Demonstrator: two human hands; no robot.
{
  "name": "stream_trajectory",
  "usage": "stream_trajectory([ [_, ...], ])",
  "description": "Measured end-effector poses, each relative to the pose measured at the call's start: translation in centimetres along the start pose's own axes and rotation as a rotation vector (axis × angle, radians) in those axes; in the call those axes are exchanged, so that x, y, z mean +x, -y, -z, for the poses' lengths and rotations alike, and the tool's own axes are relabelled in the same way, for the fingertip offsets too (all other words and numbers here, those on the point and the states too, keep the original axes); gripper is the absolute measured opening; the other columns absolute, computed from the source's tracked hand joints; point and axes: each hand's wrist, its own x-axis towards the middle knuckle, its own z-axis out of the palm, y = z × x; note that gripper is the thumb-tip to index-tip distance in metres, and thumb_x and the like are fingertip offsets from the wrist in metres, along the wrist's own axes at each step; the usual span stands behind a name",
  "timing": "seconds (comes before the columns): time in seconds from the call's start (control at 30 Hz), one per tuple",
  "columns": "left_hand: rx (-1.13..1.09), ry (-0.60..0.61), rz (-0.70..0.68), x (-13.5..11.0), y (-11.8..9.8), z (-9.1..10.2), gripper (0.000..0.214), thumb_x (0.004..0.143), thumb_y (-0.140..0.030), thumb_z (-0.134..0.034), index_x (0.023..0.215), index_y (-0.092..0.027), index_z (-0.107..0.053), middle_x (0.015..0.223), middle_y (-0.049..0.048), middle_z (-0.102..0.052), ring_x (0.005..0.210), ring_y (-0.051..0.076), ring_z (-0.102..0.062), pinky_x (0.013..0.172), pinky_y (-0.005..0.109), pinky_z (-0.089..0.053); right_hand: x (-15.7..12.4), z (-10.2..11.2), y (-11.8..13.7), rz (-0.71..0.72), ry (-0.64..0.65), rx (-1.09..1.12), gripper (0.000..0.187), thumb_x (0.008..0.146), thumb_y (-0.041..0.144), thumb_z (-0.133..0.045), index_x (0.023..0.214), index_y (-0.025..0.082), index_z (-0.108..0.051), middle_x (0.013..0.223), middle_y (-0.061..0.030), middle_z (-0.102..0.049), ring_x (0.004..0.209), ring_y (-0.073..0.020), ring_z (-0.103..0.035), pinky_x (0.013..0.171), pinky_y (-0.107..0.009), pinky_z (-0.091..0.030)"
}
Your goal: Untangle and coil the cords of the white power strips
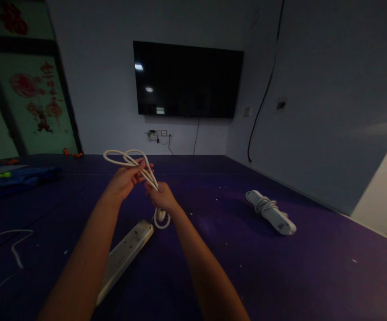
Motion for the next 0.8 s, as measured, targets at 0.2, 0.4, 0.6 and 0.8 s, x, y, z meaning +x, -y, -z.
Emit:
stream_trajectory([
  [0.2,0.0,-0.103,-0.05,-0.4,-1.9,0.8,0.012,0.074,-0.024,-0.065,0.08,-0.015,-0.06,0.078,0.0043,-0.069,0.062,0.013,-0.065,0.049,0.018,-0.049,-0.1,0.1,0.2,-0.01,0.001,0.003,0.051,0.064,0.067,-0.056,0.056,0.019,-0.04,0.035,0.0096,-0.032,0.027,-0.0033,-0.028,0.029,-0.018,-0.022],
  [0.4,0.015,-0.258,-0.156,-0.4,-2.6,1.5,0.015,0.07,-0.026,-0.068,0.07,-0.014,-0.06,0.068,0.0023,-0.066,0.058,0.012,-0.063,0.052,0.021,-0.052,-0.1,0.4,-0.2,-0.005,-0.02,-0.042,0.051,0.066,0.067,-0.054,0.055,0.019,-0.041,0.036,0.0081,-0.035,0.029,-0.0039,-0.032,0.031,-0.018,-0.024],
  [0.6,0.112,-0.362,-0.312,-0.1,-2.8,2.7,0.018,0.059,-0.025,-0.074,0.062,-0.012,-0.062,0.058,0.0011,-0.062,0.048,0.01,-0.058,0.039,0.016,-0.038,-0.3,0.9,-0.3,-0.015,0.095,-0.147,0.048,0.07,0.062,-0.055,0.054,0.017,-0.046,0.037,0.0068,-0.037,0.031,-0.0042,-0.034,0.032,-0.017,-0.025],
  [0.8,0.211,-0.553,-0.495,0.1,-2.3,2.7,0.023,0.052,-0.027,-0.078,0.062,-0.014,-0.062,0.048,-0.006,-0.051,0.039,0.006,-0.045,0.04,0.017,-0.037,-1.1,0.5,0.3,-0.008,0.199,-0.272,0.05,0.071,0.063,-0.054,0.052,0.016,-0.049,0.037,0.0056,-0.039,0.033,-0.0049,-0.036,0.034,-0.018,-0.026],
])
